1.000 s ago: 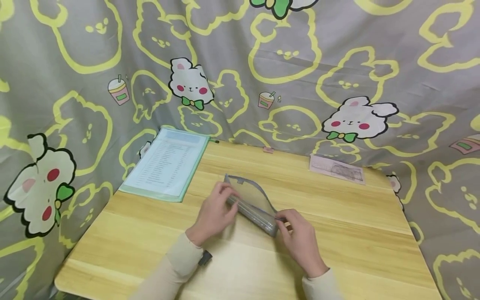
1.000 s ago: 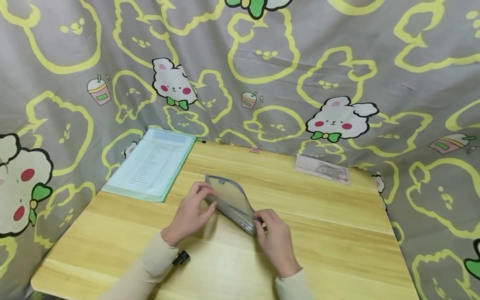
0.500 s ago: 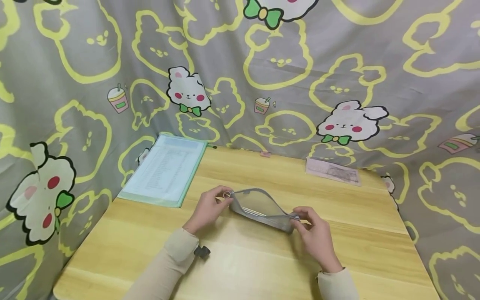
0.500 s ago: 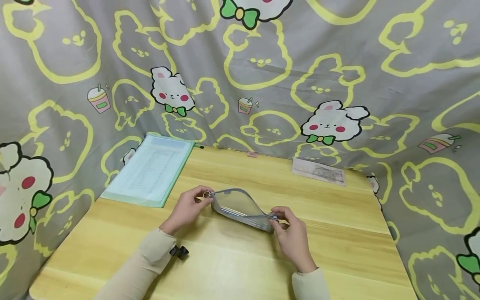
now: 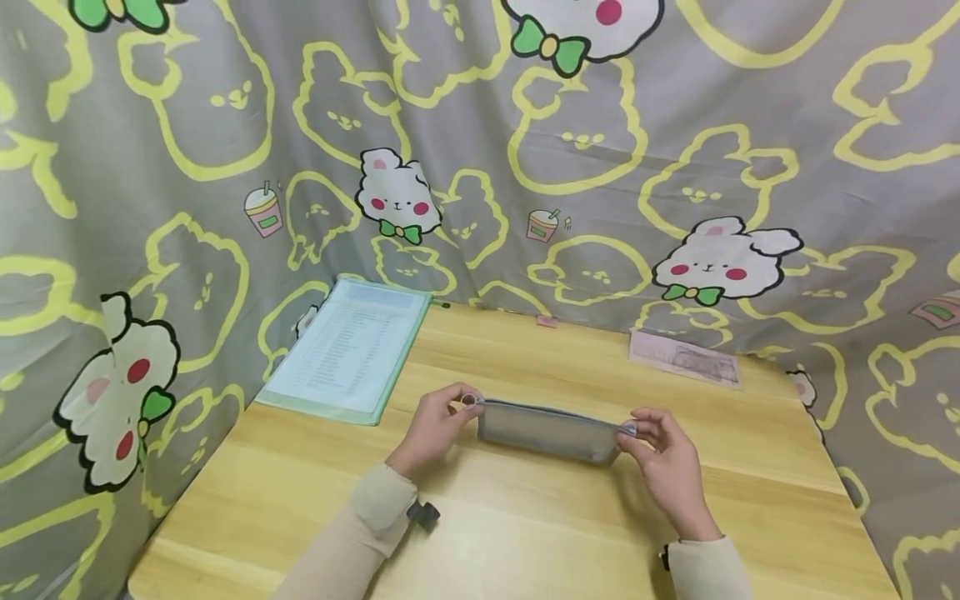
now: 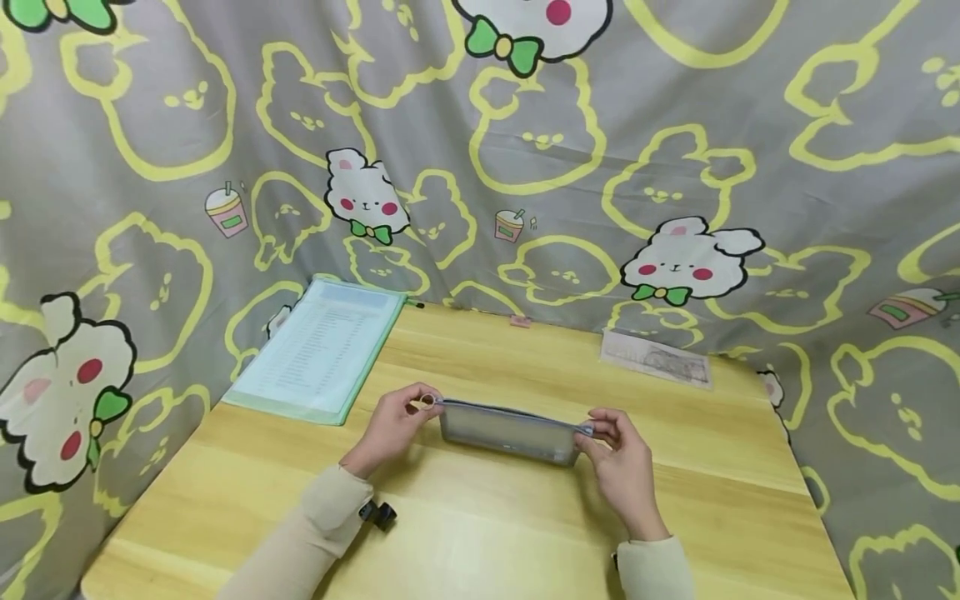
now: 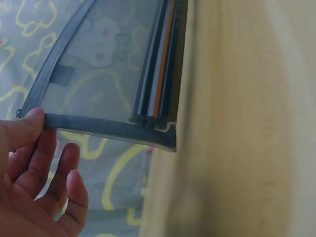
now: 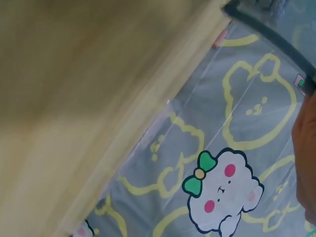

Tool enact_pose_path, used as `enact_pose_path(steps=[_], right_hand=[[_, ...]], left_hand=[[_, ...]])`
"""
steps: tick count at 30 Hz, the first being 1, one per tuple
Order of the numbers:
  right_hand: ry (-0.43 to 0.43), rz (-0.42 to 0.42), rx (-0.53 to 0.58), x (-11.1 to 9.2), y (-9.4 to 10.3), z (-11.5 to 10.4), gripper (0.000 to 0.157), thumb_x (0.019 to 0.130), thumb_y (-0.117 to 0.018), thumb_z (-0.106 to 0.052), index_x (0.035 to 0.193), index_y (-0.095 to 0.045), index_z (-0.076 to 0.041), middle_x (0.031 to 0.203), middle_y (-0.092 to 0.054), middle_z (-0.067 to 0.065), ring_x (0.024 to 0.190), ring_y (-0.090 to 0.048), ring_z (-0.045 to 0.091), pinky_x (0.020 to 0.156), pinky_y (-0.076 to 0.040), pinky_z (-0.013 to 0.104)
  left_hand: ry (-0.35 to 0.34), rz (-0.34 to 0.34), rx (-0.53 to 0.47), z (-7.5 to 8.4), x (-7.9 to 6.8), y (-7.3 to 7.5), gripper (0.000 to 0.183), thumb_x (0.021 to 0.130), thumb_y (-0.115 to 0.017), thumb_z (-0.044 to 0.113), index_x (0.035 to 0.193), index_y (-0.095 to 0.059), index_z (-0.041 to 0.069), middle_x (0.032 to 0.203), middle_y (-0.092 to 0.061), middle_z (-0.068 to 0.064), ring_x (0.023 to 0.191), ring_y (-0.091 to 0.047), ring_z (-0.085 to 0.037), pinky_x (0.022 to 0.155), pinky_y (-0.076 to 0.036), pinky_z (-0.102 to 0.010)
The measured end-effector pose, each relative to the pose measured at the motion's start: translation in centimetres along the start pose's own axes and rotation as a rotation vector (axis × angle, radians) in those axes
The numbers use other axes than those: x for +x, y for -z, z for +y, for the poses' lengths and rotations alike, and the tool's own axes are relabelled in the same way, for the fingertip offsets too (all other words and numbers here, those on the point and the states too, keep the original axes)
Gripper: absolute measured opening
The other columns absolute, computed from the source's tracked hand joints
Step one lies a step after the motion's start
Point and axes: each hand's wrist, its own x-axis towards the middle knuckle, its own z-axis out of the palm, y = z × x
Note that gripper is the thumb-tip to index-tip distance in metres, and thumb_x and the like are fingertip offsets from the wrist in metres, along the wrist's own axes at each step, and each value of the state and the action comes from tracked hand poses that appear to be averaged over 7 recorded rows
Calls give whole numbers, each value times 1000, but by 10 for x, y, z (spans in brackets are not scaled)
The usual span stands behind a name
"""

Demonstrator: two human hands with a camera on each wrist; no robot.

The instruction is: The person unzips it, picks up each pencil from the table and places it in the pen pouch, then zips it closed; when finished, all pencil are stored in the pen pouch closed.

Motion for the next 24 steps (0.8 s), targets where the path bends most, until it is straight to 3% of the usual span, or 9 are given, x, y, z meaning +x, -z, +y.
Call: enact_pose_path(steps=[3,5,7,10,12,14,18,24], right_hand=[[0,1,-136,0,1,0,40,99,-74,-9,134,-57,-2,121,-72,14,104,-69,5,85,-60,19],[88,28,-292,0,-1,-8,45,95,-78,-9,135,-59,-1,124,-70,19,109,-70,19,87,-62,30],[250,88,-431,-2,-10,-24,49,88,-83,-5,132,-61,0,126,-67,21,114,-66,33,94,-58,43],[570,151,-538,-3,-39,-53,51,77,-88,2,123,-66,3,124,-65,25,113,-61,45,96,-52,60],[738,104,-590,-3,-67,-71,43,77,-88,-1,117,-70,-1,123,-68,22,114,-62,43,99,-50,59],[843,2,-676,-1,-97,-85,35,81,-86,-7,115,-75,-7,124,-70,19,113,-64,39,96,-53,54],[922,-170,-919,1,-138,-102,24,87,-83,-16,111,-79,-21,129,-69,11,115,-63,34,91,-54,49],[958,-170,-1116,5,-157,-111,18,83,-86,-17,100,-77,-15,109,-69,4,98,-62,27,81,-50,40]], left_hand=[[11,-7,-17,-5,-2,-5,6,98,-75,22,103,-76,19,98,-72,5,91,-63,-13,75,-54,-25],[16,-2,-27,-6,-2,-7,6,98,-75,21,104,-77,20,98,-73,6,93,-63,-13,77,-54,-26],[23,7,-31,-6,-3,-6,6,98,-76,21,104,-77,20,98,-73,5,92,-63,-13,76,-54,-26],[26,19,-47,-4,-3,-3,7,97,-77,21,104,-77,19,101,-74,3,88,-63,-15,72,-53,-24],[31,30,-51,-3,-4,-1,7,96,-78,21,103,-78,19,102,-75,2,80,-62,-16,67,-52,-24],[32,37,-56,-3,-4,-1,7,96,-78,19,104,-78,19,105,-76,0,75,-61,-15,63,-50,-23],[31,28,-36,-4,-5,-2,15,97,-73,8,108,-80,16,111,-77,-6,61,-55,-9,55,-48,-22],[-12,20,25,-1,-8,-1,19,94,-71,1,106,-80,13,106,-78,-7,56,-52,-7,50,-44,-21]])
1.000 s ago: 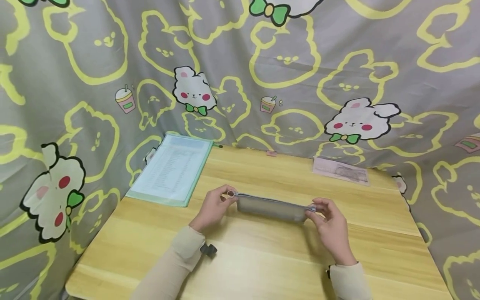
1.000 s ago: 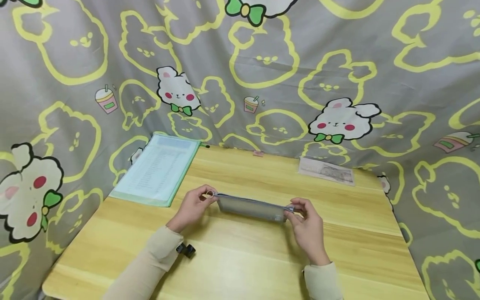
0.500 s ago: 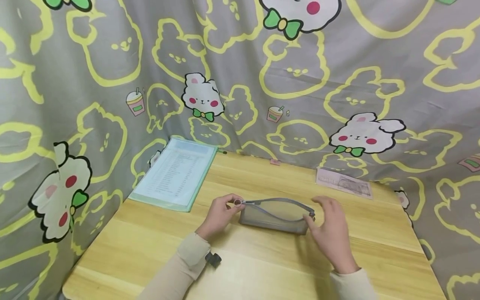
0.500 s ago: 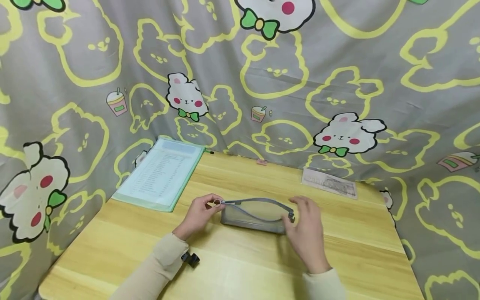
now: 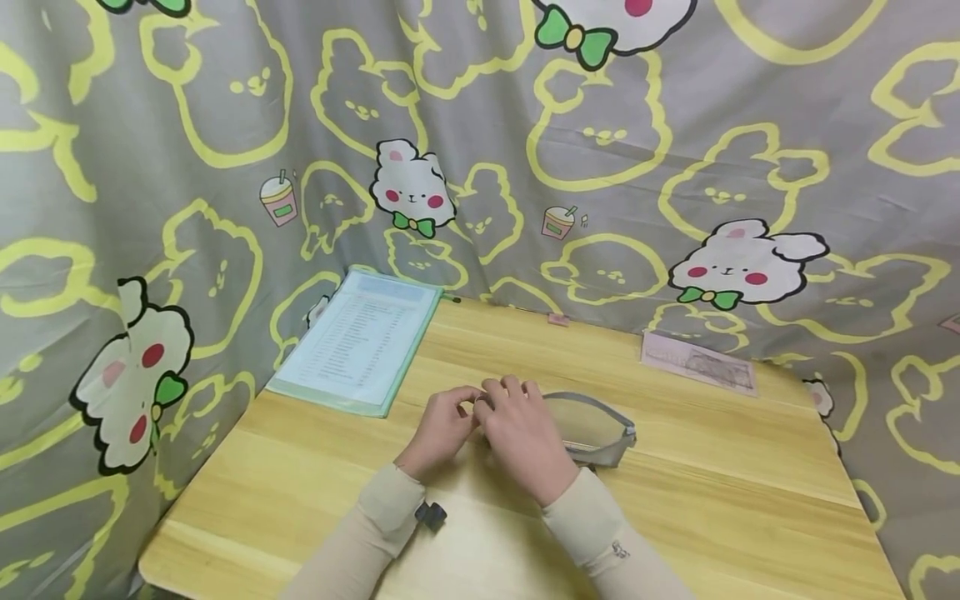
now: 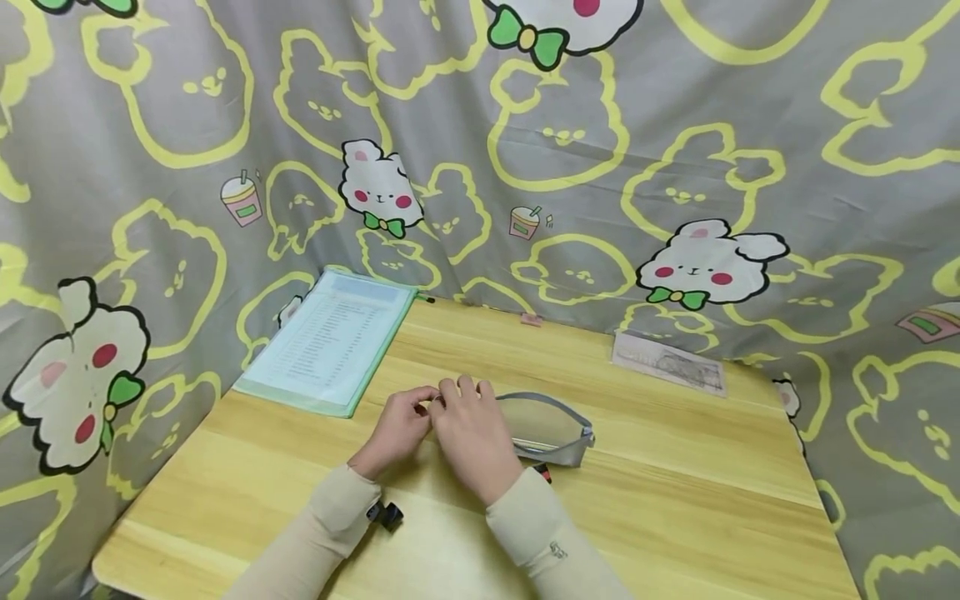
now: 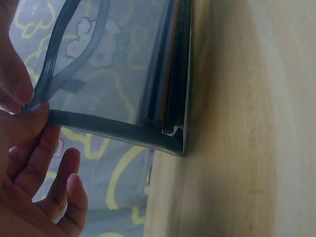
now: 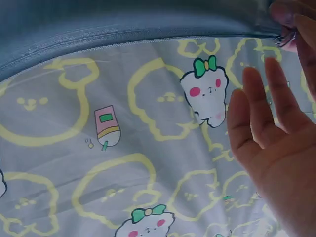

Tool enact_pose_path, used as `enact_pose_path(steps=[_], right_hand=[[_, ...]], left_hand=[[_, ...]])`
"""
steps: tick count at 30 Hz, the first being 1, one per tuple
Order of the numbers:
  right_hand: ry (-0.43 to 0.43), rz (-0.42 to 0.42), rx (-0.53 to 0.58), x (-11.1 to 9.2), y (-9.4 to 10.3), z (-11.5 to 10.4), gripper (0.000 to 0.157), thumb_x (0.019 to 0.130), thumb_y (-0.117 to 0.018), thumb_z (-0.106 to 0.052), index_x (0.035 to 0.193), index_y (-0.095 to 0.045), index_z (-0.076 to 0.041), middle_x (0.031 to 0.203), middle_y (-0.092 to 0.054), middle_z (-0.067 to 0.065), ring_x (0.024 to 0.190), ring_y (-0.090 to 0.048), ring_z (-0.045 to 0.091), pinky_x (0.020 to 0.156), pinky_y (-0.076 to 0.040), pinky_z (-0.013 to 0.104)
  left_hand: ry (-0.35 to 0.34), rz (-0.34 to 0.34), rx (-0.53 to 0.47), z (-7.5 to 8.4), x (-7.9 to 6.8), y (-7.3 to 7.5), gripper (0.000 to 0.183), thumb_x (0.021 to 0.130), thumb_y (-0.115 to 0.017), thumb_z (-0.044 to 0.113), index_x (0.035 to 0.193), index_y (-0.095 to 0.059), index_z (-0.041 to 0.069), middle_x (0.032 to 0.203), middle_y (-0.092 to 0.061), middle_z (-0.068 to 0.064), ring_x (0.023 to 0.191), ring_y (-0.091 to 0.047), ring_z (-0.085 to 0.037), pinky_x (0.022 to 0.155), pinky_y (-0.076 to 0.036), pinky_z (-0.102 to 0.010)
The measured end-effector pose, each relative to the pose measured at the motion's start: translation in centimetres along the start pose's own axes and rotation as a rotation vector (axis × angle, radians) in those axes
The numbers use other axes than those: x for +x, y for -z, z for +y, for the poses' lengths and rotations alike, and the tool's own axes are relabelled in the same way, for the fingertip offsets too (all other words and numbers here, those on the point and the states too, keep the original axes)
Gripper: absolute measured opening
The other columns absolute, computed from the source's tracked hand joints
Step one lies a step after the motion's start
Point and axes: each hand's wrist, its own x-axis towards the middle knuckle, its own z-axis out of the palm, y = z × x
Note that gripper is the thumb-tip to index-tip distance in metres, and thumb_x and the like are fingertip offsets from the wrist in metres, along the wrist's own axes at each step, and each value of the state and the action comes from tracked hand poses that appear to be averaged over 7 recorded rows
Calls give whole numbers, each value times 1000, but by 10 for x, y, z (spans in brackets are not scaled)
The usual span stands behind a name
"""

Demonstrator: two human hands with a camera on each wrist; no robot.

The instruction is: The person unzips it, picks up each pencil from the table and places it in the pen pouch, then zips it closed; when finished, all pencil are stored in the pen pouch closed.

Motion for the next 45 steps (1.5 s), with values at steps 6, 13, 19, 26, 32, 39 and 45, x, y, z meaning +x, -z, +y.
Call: enact_pose_path(steps=[6,13,19,26,32,39,45], right_hand=[[-35,-32,-15,1,-1,5,25,83,-86,-20,105,-76,-15,89,-65,1,81,-56,22,71,-44,34],[-34,61,149,4,-4,11,13,81,-85,-8,91,-78,-13,87,-68,0,84,-60,21,75,-50,35],[10,96,267,6,-6,9,17,83,-81,-6,96,-76,-15,89,-72,-2,86,-63,18,78,-53,35],[-1,23,146,-7,5,14,34,83,-82,-10,117,-79,-15,78,-72,-2,74,-48,19,69,-40,32],[9,-4,125,-13,5,22,49,85,-83,-11,132,-76,-23,76,-71,-5,69,-37,17,66,-33,29],[-13,-14,266,-32,4,50,23,83,-82,-8,89,-63,-18,77,-67,-10,69,-41,15,64,-37,29],[-228,-77,369,-87,12,104,29,74,-82,-8,87,-61,-24,75,-52,-13,73,-42,9,62,-37,25]], left_hand=[[-56,-25,17,5,-2,0,15,96,-74,7,108,-80,13,103,-77,-5,54,-51,-5,50,-44,-21],[-61,-14,14,8,-4,-3,13,95,-74,4,104,-79,12,102,-75,-6,50,-45,-3,49,-40,-18],[-85,3,33,8,-6,-4,30,82,-66,-13,105,-78,3,100,-78,-12,62,-53,-10,57,-46,-19],[-64,-16,72,9,-5,0,17,96,-76,7,112,-80,10,112,-78,-7,63,-53,-6,57,-47,-21],[-50,-35,97,9,-5,2,15,98,-75,14,113,-79,15,117,-78,-4,76,-63,-13,68,-54,-24],[-55,2,78,8,-4,8,9,97,-77,15,102,-80,20,110,-78,1,70,-58,-11,65,-50,-25],[-14,47,68,-2,-4,24,8,97,-76,13,100,-79,19,108,-79,-1,49,-39,-5,53,-43,-23]])
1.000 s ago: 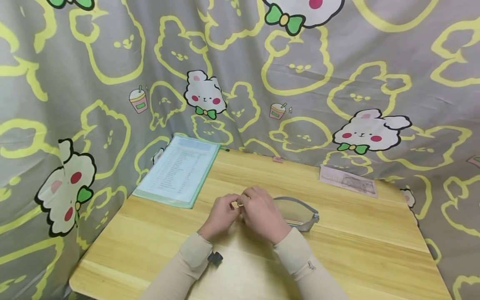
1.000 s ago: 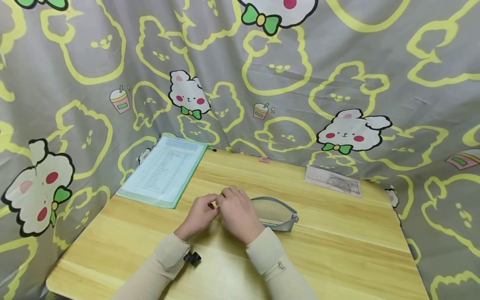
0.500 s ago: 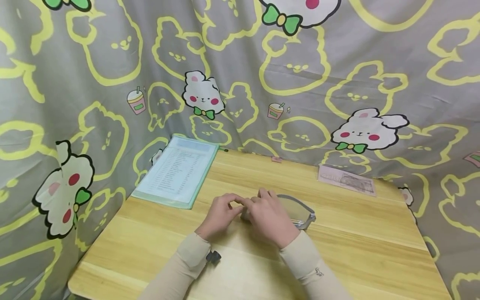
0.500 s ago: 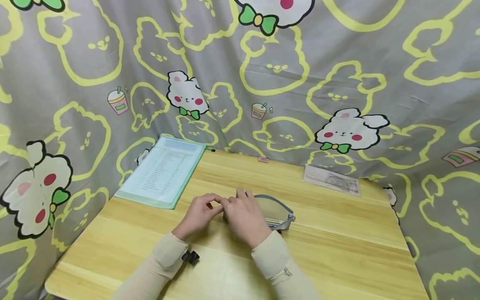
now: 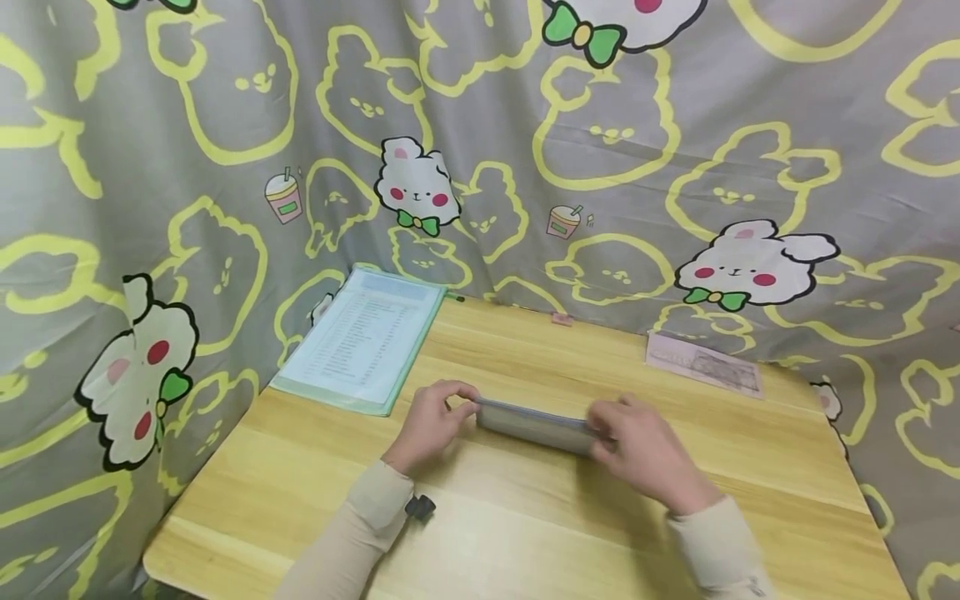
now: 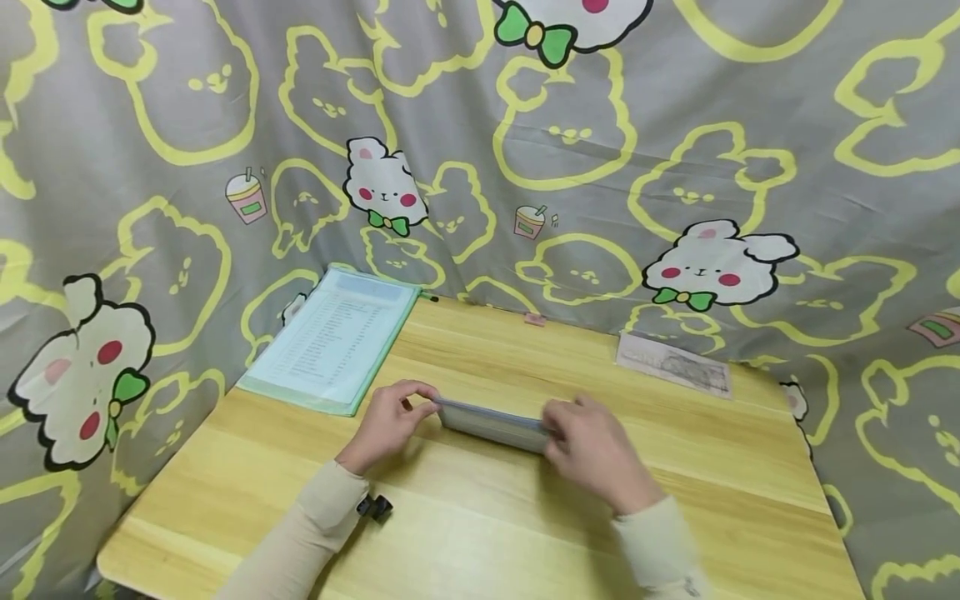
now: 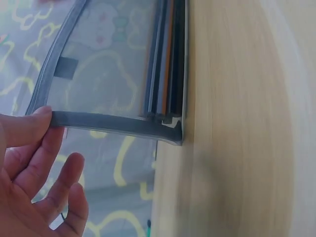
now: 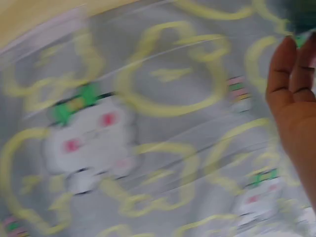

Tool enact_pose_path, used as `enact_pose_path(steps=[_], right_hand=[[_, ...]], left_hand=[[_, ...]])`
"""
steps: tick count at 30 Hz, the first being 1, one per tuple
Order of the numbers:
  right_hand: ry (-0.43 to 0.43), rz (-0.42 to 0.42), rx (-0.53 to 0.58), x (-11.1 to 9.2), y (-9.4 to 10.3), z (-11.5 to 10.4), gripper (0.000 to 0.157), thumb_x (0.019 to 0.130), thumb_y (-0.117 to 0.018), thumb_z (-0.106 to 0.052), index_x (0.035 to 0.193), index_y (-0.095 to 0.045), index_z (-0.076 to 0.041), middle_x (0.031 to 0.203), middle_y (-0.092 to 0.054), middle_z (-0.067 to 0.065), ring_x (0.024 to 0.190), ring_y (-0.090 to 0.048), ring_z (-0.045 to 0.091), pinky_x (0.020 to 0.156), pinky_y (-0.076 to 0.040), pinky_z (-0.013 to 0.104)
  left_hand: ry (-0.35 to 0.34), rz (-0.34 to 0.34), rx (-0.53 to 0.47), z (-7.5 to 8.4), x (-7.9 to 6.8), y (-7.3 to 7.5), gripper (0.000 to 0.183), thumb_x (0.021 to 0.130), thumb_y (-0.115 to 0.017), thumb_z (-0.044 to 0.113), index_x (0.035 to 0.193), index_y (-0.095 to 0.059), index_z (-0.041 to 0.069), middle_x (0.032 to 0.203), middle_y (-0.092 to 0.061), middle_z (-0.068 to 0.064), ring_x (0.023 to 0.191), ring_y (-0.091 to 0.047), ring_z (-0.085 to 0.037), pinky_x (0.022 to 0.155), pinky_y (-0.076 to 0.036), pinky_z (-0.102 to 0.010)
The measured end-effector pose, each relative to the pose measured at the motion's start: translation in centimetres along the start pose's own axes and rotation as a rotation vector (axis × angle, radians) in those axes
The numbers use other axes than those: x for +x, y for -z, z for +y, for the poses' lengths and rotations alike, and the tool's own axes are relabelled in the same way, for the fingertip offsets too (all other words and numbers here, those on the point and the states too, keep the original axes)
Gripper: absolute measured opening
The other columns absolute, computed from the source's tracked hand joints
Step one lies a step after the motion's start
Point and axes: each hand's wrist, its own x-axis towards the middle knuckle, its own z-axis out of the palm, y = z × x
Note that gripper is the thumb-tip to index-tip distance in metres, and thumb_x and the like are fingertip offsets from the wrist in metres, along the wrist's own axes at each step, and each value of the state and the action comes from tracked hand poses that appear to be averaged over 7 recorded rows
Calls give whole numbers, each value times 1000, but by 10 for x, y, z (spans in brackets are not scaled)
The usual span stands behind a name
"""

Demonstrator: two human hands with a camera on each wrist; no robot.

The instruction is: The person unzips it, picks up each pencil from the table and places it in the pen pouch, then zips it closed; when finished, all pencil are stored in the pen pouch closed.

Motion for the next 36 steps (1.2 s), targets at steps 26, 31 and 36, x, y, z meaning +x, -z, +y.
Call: enact_pose_path(steps=[26,31,36], right_hand=[[-306,127,362,-43,-4,53,48,87,-86,-11,129,-62,-8,112,-67,10,91,-65,18,75,-59,29],[-484,56,469,-34,-12,58,59,98,-77,-29,146,-51,-6,133,-63,19,101,-66,22,76,-56,27],[-554,-101,540,-21,-28,67,50,102,-71,-36,138,-57,-5,124,-69,20,95,-68,26,71,-56,31]], left_hand=[[7,-53,-28,-2,5,-1,7,99,-75,22,103,-78,17,104,-77,4,69,-61,-18,61,-50,-25],[-4,-63,-27,-3,11,-2,7,100,-74,21,105,-77,17,104,-76,6,90,-68,-24,71,-54,-27],[40,-25,-7,-2,22,-9,7,100,-74,19,106,-76,19,103,-77,5,98,-70,-16,80,-58,-34]])
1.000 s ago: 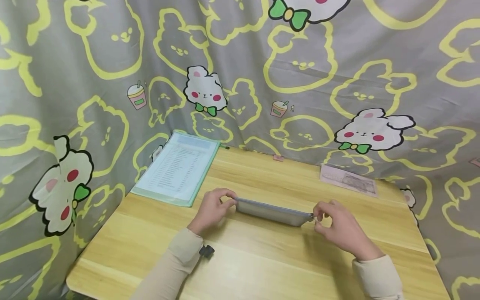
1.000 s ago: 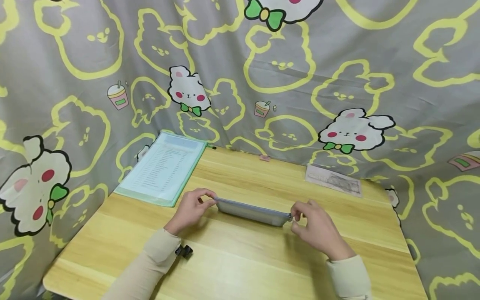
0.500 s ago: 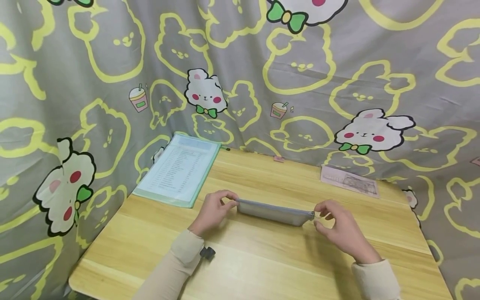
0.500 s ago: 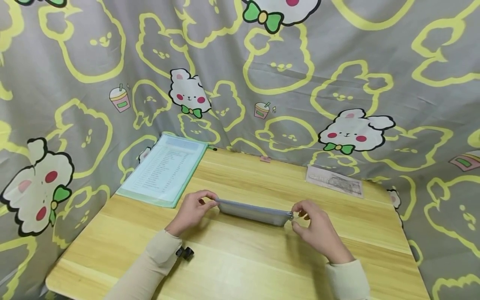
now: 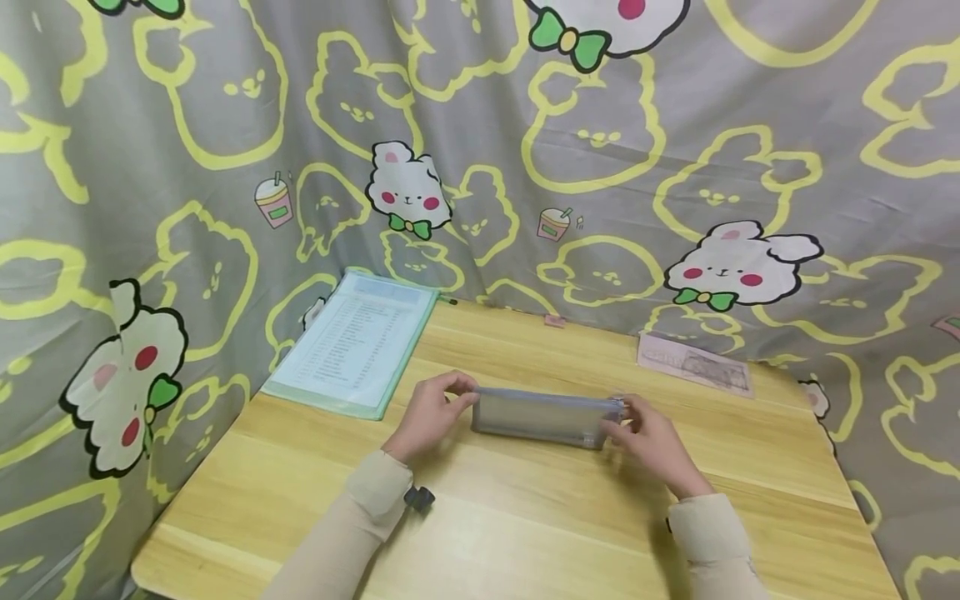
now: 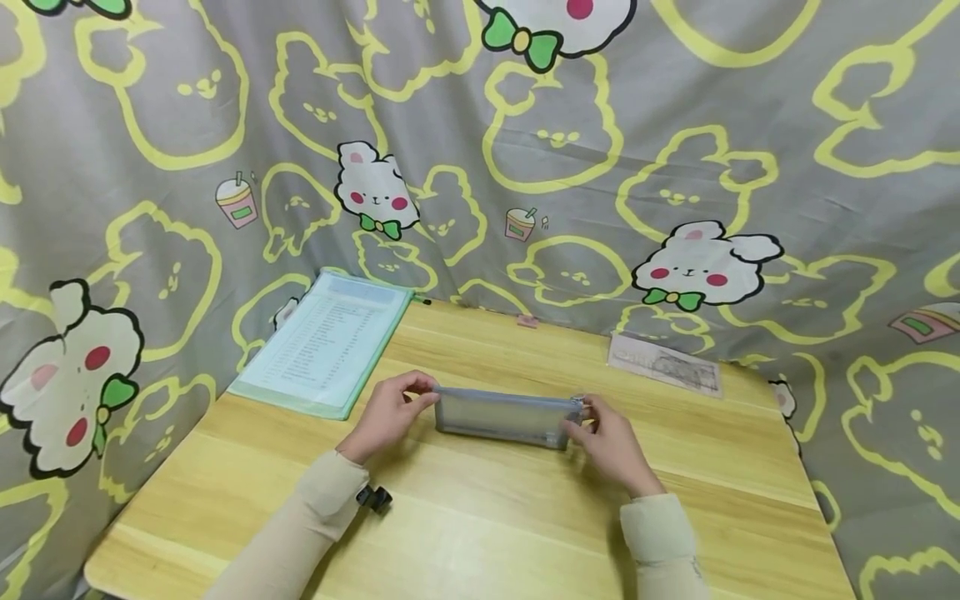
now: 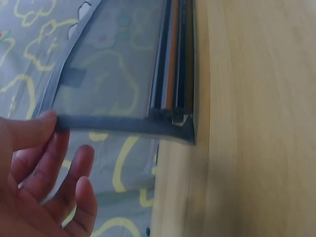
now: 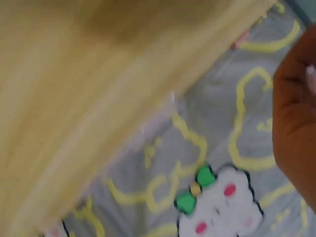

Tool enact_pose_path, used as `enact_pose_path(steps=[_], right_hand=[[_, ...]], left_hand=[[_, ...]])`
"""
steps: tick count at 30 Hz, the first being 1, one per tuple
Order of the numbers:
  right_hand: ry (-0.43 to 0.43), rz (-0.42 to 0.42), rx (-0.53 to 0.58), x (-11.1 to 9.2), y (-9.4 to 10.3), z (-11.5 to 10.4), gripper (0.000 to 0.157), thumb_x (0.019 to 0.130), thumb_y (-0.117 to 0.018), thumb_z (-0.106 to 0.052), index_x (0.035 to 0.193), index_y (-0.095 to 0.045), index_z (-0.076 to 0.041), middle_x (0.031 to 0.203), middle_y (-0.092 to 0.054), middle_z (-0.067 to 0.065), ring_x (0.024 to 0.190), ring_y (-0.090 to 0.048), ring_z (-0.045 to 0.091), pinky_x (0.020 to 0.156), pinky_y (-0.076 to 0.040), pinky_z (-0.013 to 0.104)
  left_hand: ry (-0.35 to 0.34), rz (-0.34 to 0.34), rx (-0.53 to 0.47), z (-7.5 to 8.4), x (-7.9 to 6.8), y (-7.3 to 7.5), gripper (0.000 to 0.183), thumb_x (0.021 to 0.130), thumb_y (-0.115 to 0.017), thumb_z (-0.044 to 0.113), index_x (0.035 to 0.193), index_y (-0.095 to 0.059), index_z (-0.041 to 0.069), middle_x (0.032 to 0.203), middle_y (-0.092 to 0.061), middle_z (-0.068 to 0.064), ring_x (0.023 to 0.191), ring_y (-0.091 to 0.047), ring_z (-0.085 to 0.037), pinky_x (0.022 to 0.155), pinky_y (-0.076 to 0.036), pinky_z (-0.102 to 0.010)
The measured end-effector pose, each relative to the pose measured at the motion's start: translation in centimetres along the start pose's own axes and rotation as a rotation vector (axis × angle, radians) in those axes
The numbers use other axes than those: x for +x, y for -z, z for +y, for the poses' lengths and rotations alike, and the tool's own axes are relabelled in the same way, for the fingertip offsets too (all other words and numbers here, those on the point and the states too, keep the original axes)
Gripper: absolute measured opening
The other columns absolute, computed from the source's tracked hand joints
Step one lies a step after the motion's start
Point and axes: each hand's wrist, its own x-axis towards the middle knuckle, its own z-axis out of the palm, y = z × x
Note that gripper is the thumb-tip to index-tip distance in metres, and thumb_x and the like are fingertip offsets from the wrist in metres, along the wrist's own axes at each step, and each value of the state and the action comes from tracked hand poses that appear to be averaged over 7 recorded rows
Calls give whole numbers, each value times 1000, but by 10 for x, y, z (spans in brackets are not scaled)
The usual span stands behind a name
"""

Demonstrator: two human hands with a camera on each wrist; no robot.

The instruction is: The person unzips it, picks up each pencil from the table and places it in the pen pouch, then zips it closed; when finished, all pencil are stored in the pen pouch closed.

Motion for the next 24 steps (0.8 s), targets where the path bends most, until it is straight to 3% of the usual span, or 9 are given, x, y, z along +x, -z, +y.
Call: enact_pose_path(steps=[2,5,9,12,18,24], right_hand=[[-20,-22,13,8,-5,2,38,102,-71,-35,123,-63,-5,106,-72,17,86,-67,25,68,-54,31],[-38,-7,11,21,-12,3,27,102,-71,-32,105,-63,-6,87,-65,8,76,-59,21,63,-48,31],[-102,-11,57,35,-22,4,27,102,-70,-30,105,-62,-4,81,-54,1,74,-50,16,63,-43,30],[-171,-43,82,39,-27,6,27,103,-69,-28,101,-61,-2,78,-53,0,73,-50,16,64,-43,30],[-235,-84,-9,41,-27,9,27,104,-66,-27,103,-61,-1,76,-60,5,72,-57,19,66,-45,32],[-223,-68,-157,42,-26,5,46,101,-68,-31,124,-61,8,96,-70,14,82,-65,23,78,-53,39]], left_hand=[[27,12,8,1,7,-3,10,100,-74,20,109,-76,17,104,-77,4,97,-71,-15,83,-59,-36],[64,31,1,4,18,-5,15,101,-72,19,114,-75,11,106,-77,-2,94,-74,-18,82,-62,-37],[143,46,-4,5,23,-6,27,99,-73,15,125,-69,7,118,-76,-10,98,-77,-25,81,-64,-39],[178,-7,74,4,18,-8,44,97,-75,15,138,-61,6,132,-70,-15,107,-74,-30,87,-63,-44],[124,-222,349,3,3,-15,68,90,-85,28,147,-55,7,136,-63,-18,112,-66,-33,96,-58,-52],[31,-263,551,1,-1,-23,60,88,-86,29,139,-63,9,128,-67,-16,112,-65,-33,95,-59,-50]])
